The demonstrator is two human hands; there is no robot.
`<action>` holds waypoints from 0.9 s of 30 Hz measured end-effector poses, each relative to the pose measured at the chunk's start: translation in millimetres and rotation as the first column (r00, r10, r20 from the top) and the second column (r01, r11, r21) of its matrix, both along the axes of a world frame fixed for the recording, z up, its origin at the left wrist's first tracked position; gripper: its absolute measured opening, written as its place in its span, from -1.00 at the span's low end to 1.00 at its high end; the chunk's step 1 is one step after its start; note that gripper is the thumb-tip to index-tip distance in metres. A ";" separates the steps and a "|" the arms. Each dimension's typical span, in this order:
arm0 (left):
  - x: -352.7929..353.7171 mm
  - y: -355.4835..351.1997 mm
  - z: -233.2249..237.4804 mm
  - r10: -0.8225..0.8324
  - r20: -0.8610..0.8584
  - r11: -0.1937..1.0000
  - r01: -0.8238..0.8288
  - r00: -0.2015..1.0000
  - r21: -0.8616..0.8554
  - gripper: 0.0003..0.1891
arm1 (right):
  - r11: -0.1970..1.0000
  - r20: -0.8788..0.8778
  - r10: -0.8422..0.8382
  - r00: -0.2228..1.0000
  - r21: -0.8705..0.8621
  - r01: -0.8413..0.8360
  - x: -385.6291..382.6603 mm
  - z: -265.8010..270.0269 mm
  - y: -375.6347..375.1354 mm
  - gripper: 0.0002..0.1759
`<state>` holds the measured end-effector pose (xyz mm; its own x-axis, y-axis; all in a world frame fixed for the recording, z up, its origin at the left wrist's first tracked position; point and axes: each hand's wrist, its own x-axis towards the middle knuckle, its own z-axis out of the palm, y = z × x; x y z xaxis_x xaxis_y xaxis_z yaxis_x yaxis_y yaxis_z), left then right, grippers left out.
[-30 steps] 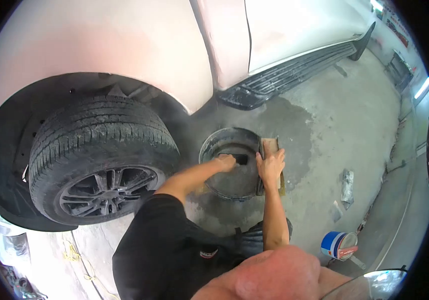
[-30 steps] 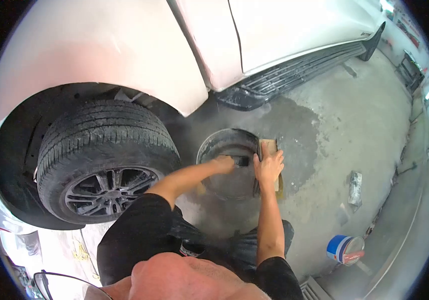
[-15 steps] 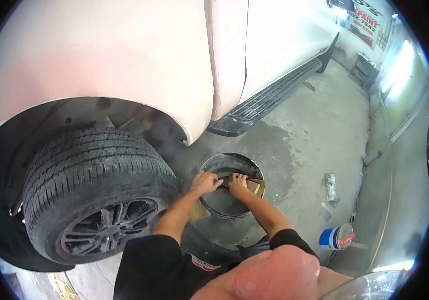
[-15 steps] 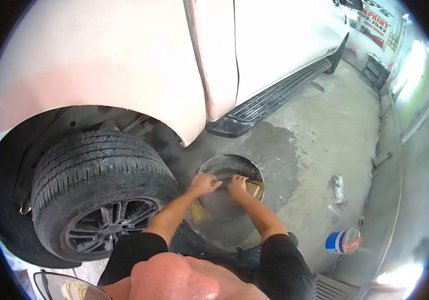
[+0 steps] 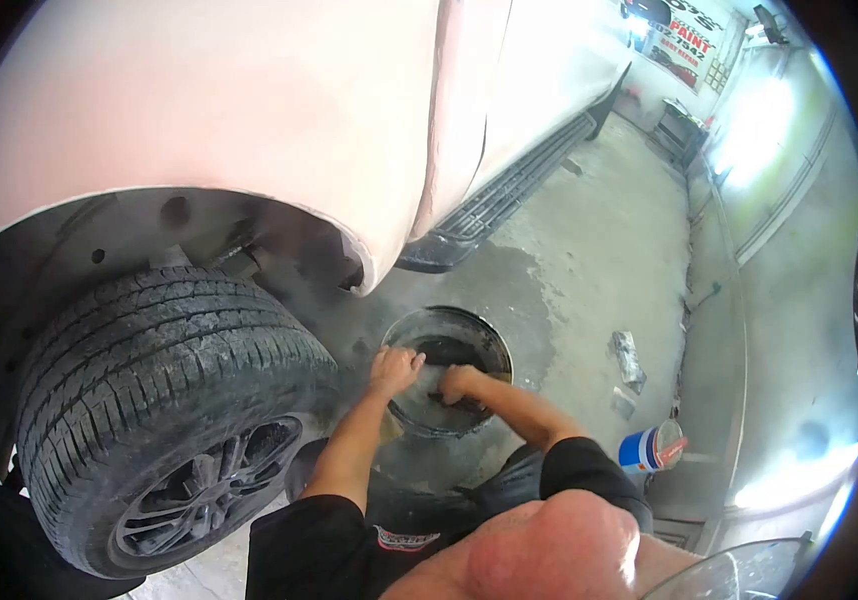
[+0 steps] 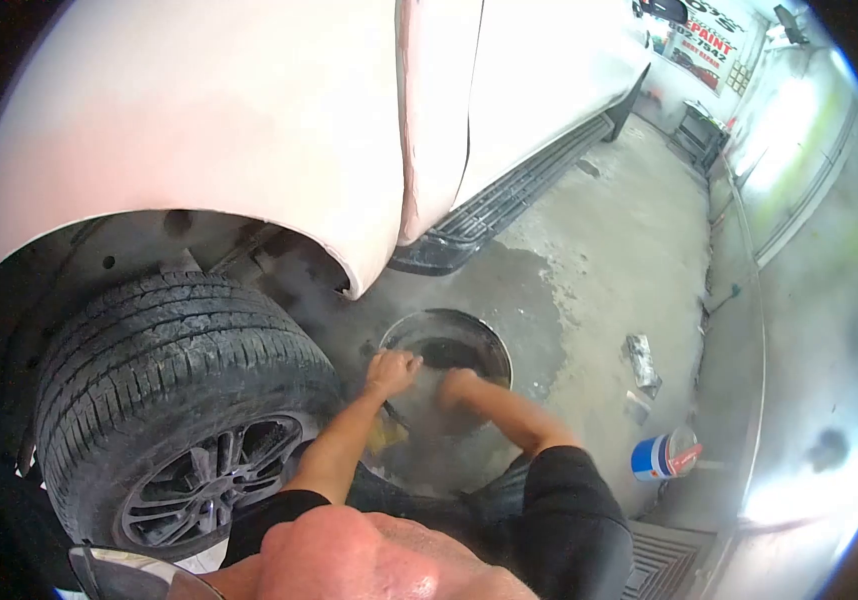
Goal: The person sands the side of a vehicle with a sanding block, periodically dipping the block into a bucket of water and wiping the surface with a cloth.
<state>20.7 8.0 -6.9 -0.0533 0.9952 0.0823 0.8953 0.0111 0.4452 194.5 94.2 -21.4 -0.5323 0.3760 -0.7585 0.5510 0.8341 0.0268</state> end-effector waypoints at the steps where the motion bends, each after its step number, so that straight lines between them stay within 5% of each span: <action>1: -0.9 1.7 -3.4 -0.004 0.002 1.000 0.004 1.000 0.015 -0.55 | 0.999 0.036 0.031 0.999 -0.022 -0.031 -4.0 58.4 -10.2 -0.43; 3: -1.1 2.6 -7.2 -0.004 0.023 0.998 0.003 1.000 0.061 -0.56 | 0.993 -0.150 -0.087 0.985 0.070 0.098 13.8 93.0 -7.8 -0.43; 5: -1.0 1.8 -9.9 0.001 0.061 0.993 -0.008 0.998 0.118 -0.56 | 0.980 -0.425 0.001 0.905 0.181 0.083 23.4 135.5 5.6 -0.35; 7: -1.2 3.9 -10.3 -0.011 0.061 0.998 0.007 0.998 0.068 -0.57 | 0.896 -0.691 -0.048 0.721 0.289 0.337 18.6 219.7 -5.5 -0.31; 9: -2.1 5.4 -8.9 -0.012 0.059 0.998 0.009 0.998 0.054 -0.58 | 0.756 -0.885 0.124 0.450 0.378 0.534 3.2 275.3 -1.8 -0.28; 11: -1.8 3.7 -6.5 -0.008 0.061 0.997 0.004 0.998 0.072 -0.58 | 0.636 -0.837 0.523 0.158 0.507 0.581 -19.4 327.9 13.6 -0.29; 14: -1.7 3.8 -2.3 -0.006 0.085 0.999 0.002 0.996 0.038 -0.58 | 0.369 -0.576 0.815 0.055 0.591 0.718 -60.1 402.9 30.8 -0.27; 18: -1.6 5.2 -9.8 0.001 0.128 0.992 -0.017 0.992 0.124 -0.58 | 0.341 -0.599 0.800 0.037 0.505 0.793 -93.5 457.4 27.3 -0.40; 21: -0.4 2.5 -5.6 0.006 0.121 0.993 -0.020 0.993 0.120 -0.58 | 0.287 -0.604 0.789 0.114 0.526 0.801 -95.1 394.5 40.8 -0.28; 22: -2.1 1.0 -8.2 0.004 0.109 0.992 -0.018 0.994 0.127 -0.58 | 0.372 -0.584 0.811 0.038 0.565 0.736 -84.4 335.3 56.1 -0.23; 24: -2.3 4.8 -6.3 -0.003 0.096 0.993 -0.008 0.995 0.118 -0.58 | 0.414 -0.591 0.806 -0.031 0.525 0.743 -84.6 326.2 57.4 -0.21; 26: -3.6 2.3 -0.2 -0.018 0.085 0.998 0.012 0.996 0.069 -0.59 | 0.303 -0.568 0.822 0.052 0.512 0.804 -93.2 375.0 46.7 -0.22; 27: -3.5 2.4 4.4 -0.021 0.097 0.998 0.015 0.995 0.056 -0.59 | 0.339 -0.586 0.810 0.030 0.509 0.791 -96.2 412.0 46.1 -0.24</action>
